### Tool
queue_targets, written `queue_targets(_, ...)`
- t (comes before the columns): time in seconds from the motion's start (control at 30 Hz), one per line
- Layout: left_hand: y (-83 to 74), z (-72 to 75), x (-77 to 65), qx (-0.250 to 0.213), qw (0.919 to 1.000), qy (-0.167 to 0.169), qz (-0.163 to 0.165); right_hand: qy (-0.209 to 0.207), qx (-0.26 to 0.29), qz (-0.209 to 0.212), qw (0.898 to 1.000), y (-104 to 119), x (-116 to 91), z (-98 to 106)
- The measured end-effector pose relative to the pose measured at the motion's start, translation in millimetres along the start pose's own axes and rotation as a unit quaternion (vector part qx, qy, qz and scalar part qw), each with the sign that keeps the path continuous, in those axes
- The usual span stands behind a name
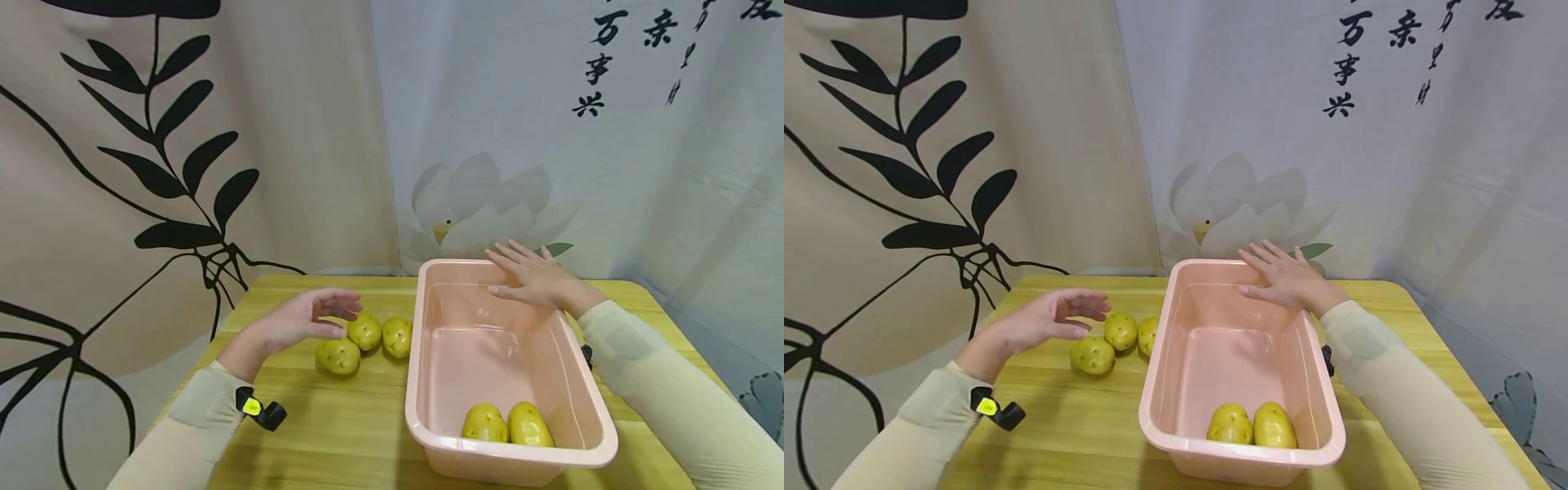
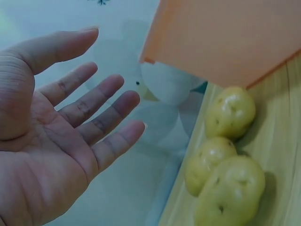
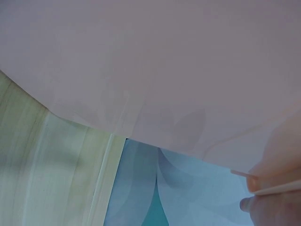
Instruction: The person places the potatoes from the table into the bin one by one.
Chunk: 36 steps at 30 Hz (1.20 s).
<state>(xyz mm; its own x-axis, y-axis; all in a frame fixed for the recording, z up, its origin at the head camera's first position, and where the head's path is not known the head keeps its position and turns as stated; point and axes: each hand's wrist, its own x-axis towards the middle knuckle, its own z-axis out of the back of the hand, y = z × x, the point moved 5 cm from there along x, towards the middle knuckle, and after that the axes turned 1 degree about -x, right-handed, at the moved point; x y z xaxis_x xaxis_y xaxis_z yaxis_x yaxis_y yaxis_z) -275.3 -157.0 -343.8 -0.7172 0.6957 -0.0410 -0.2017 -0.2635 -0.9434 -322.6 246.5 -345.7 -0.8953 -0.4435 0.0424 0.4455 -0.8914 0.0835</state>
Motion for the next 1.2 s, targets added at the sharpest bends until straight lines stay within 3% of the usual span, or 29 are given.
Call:
queue_targets(0.23,19.1,9.7,-4.6,0.062,0.9975,-0.026,0.023,0.008,-0.004,0.001,1.0,1,0,0)
queue_targets(0.5,43.1,16.5,-6.4,0.147,0.9865,-0.054,0.046,0.008,-0.002,0.003,1.0,2,-1,1)
queue_targets(0.63,55.4,16.4,-6.2,0.211,0.9737,-0.064,0.057,0.007,-0.001,0.001,1.0,1,-2,1)
queue_targets(0.87,72.5,6.8,-6.1,0.327,0.9412,-0.059,0.063,0.005,0.0,-0.002,1.0,-1,-1,1)
queue_targets(1.07,87.8,0.2,-0.8,0.397,0.9136,-0.06,0.064,-0.003,-0.001,-0.005,1.0,-2,0,-1)
queue_targets(1.2,92.3,-3.9,3.0,0.42,0.9041,-0.057,0.054,-0.003,0.001,-0.006,1.0,-2,0,-1)
